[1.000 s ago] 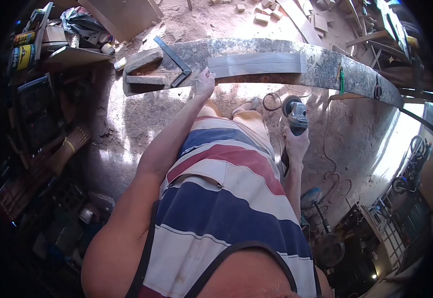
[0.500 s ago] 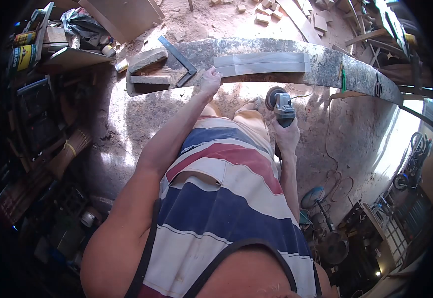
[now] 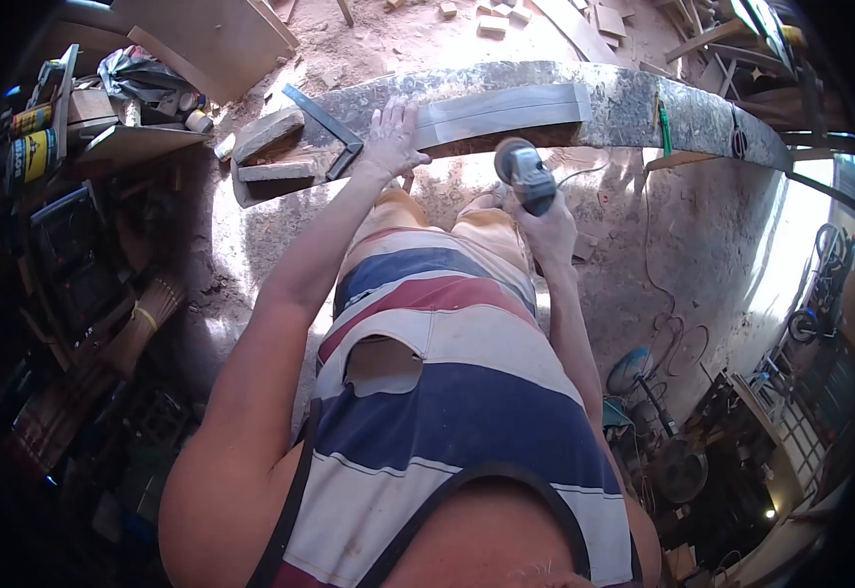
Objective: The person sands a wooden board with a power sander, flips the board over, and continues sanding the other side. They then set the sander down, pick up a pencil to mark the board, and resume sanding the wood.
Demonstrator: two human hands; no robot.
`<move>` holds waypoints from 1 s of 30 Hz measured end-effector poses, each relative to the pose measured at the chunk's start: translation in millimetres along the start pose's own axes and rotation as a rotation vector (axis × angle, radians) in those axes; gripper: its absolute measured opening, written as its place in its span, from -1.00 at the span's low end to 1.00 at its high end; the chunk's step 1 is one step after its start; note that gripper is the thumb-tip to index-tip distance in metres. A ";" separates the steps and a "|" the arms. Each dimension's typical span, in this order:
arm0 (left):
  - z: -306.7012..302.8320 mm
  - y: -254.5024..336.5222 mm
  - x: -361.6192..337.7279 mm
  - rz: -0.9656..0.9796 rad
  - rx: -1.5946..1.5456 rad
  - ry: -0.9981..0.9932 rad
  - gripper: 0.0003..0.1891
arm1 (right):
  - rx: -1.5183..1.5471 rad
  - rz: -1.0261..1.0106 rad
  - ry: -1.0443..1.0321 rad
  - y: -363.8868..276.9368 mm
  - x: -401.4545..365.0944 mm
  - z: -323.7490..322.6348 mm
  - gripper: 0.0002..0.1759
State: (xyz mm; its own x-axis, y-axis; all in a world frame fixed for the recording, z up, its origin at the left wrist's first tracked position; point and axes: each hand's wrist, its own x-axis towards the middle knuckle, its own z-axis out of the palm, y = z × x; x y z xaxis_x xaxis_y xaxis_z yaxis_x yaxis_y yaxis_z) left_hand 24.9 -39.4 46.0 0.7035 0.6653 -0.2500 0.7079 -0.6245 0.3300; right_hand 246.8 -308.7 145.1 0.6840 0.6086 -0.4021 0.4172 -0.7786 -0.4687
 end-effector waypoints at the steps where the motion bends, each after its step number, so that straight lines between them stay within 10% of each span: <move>1: 4.8 -7.8 4.8 0.076 -0.021 0.055 0.28 | -0.015 -0.023 -0.016 -9.7 6.4 4.1 -0.26; 30: 16.0 -16.6 11.4 0.077 -0.020 0.003 0.05 | -0.231 -0.252 -0.052 -72.3 69.4 38.6 -0.33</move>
State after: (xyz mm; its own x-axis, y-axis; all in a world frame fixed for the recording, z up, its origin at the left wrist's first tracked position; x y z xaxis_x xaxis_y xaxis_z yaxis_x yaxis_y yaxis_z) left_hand 22.3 -28.0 23.1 0.7555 0.6170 -0.2203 0.6504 -0.6657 0.3659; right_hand 241.0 -204.3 120.7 0.5133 0.7885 -0.3388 0.6977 -0.6133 -0.3702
